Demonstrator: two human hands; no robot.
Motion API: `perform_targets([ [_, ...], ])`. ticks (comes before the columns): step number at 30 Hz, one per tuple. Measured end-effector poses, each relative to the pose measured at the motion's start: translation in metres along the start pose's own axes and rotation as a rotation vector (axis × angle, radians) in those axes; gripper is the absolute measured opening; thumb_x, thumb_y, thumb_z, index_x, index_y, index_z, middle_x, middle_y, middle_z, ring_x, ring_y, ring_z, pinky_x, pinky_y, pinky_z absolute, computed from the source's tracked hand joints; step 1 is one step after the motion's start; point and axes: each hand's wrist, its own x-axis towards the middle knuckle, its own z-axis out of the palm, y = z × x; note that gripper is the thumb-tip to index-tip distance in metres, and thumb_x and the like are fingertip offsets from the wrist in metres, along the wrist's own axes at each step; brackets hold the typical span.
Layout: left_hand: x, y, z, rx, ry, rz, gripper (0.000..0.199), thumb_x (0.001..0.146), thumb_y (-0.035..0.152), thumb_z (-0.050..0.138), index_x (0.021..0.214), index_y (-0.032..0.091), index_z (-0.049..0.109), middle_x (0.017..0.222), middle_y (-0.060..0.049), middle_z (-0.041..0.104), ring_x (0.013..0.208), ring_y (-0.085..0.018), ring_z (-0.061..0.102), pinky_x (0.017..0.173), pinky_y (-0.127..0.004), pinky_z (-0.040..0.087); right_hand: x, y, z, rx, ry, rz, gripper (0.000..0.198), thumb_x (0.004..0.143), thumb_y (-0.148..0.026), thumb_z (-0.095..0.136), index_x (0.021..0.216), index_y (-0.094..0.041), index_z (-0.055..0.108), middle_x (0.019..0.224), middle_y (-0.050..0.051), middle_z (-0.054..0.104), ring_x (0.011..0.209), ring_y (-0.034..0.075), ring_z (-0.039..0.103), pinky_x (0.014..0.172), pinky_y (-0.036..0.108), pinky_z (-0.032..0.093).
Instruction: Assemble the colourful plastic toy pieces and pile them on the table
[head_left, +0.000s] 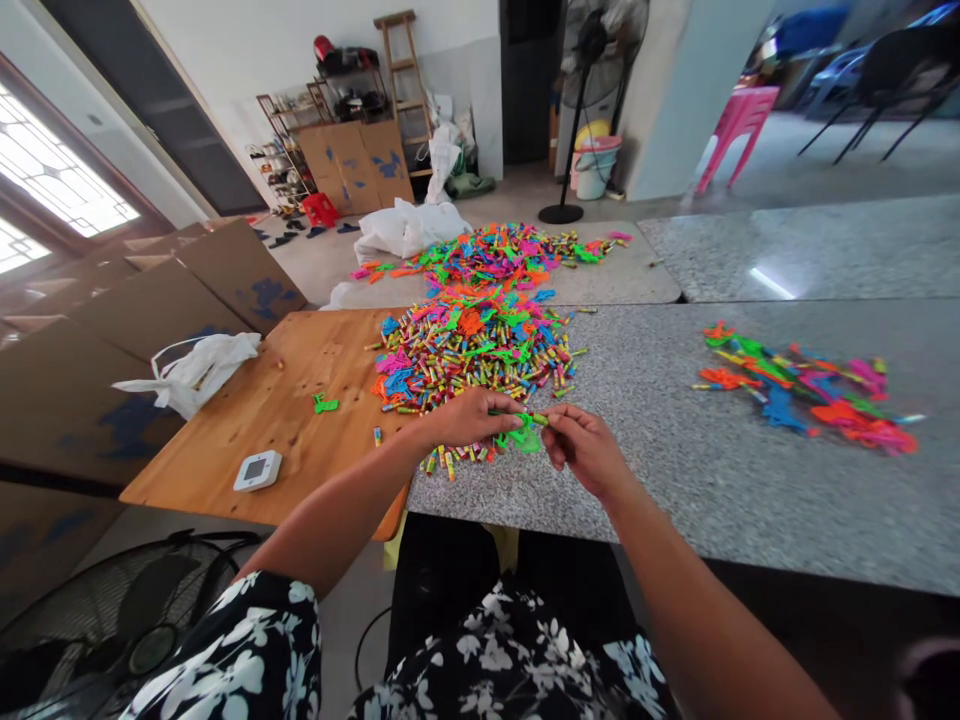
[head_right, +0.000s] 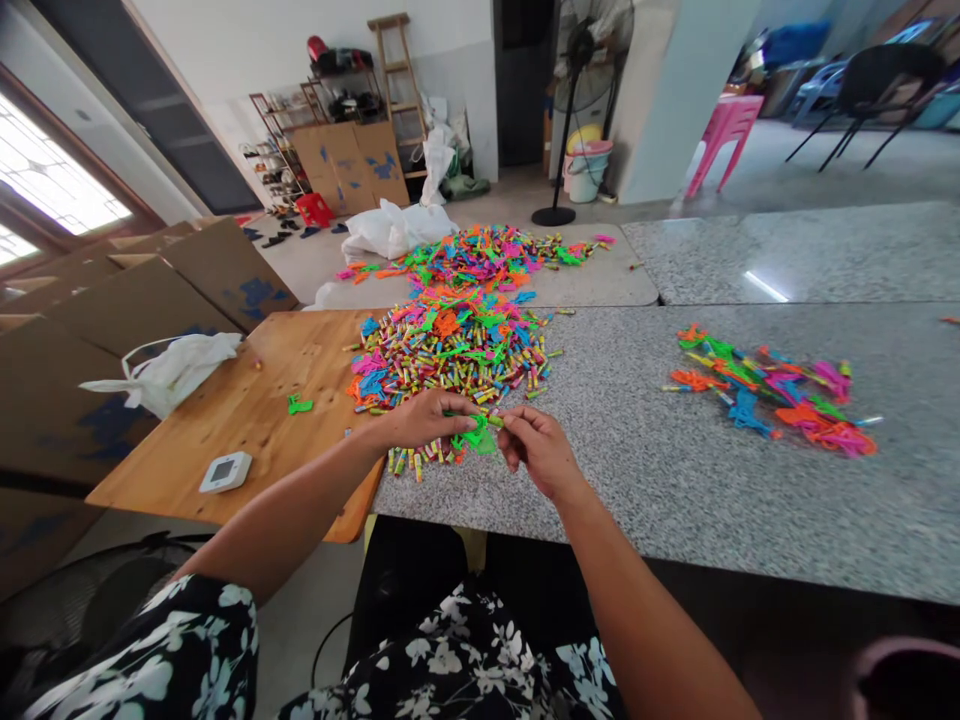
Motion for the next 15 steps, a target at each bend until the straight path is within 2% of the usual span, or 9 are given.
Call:
perform_targets([
  [5,0.007,0.0,-0.001,-0.064,-0.051,-0.013,0.042,0.093,0.051,0.067,0.116,0.016,0.076,0.084,-0.003,0.07,0.062,-0.009,0.062,0.056,-0.02,0.052,0.001,0.004,-0.004,0.095,0.024,0.072,0.033,0.077,-0.048,0.079,0.087,-0.021,0.064,0.061,-0.005,0.061,0.039,0.008,0.043,0.038,0.022,0.033],
  [11,0.012,0.002,0.0,-0.083,-0.093,-0.025,0.037,0.093,0.046,0.068,0.114,0.016,0.076,0.08,-0.001,0.067,0.061,-0.009,0.06,0.057,-0.02,0.053,-0.001,0.005,-0.009,0.143,0.012,0.162,0.035,0.076,-0.05,0.081,0.084,-0.021,0.063,0.059,-0.006,0.059,0.038,0.006,0.038,0.037,0.022,0.031],
  [15,0.016,-0.001,0.001,-0.093,-0.061,-0.044,0.032,0.092,0.043,0.068,0.108,0.016,0.075,0.085,-0.002,0.069,0.066,-0.01,0.063,0.058,-0.02,0.054,-0.001,0.003,-0.013,0.04,-0.011,0.105,0.037,0.077,-0.053,0.08,0.09,-0.021,0.066,0.059,-0.006,0.059,0.039,0.008,0.042,0.038,0.022,0.034],
])
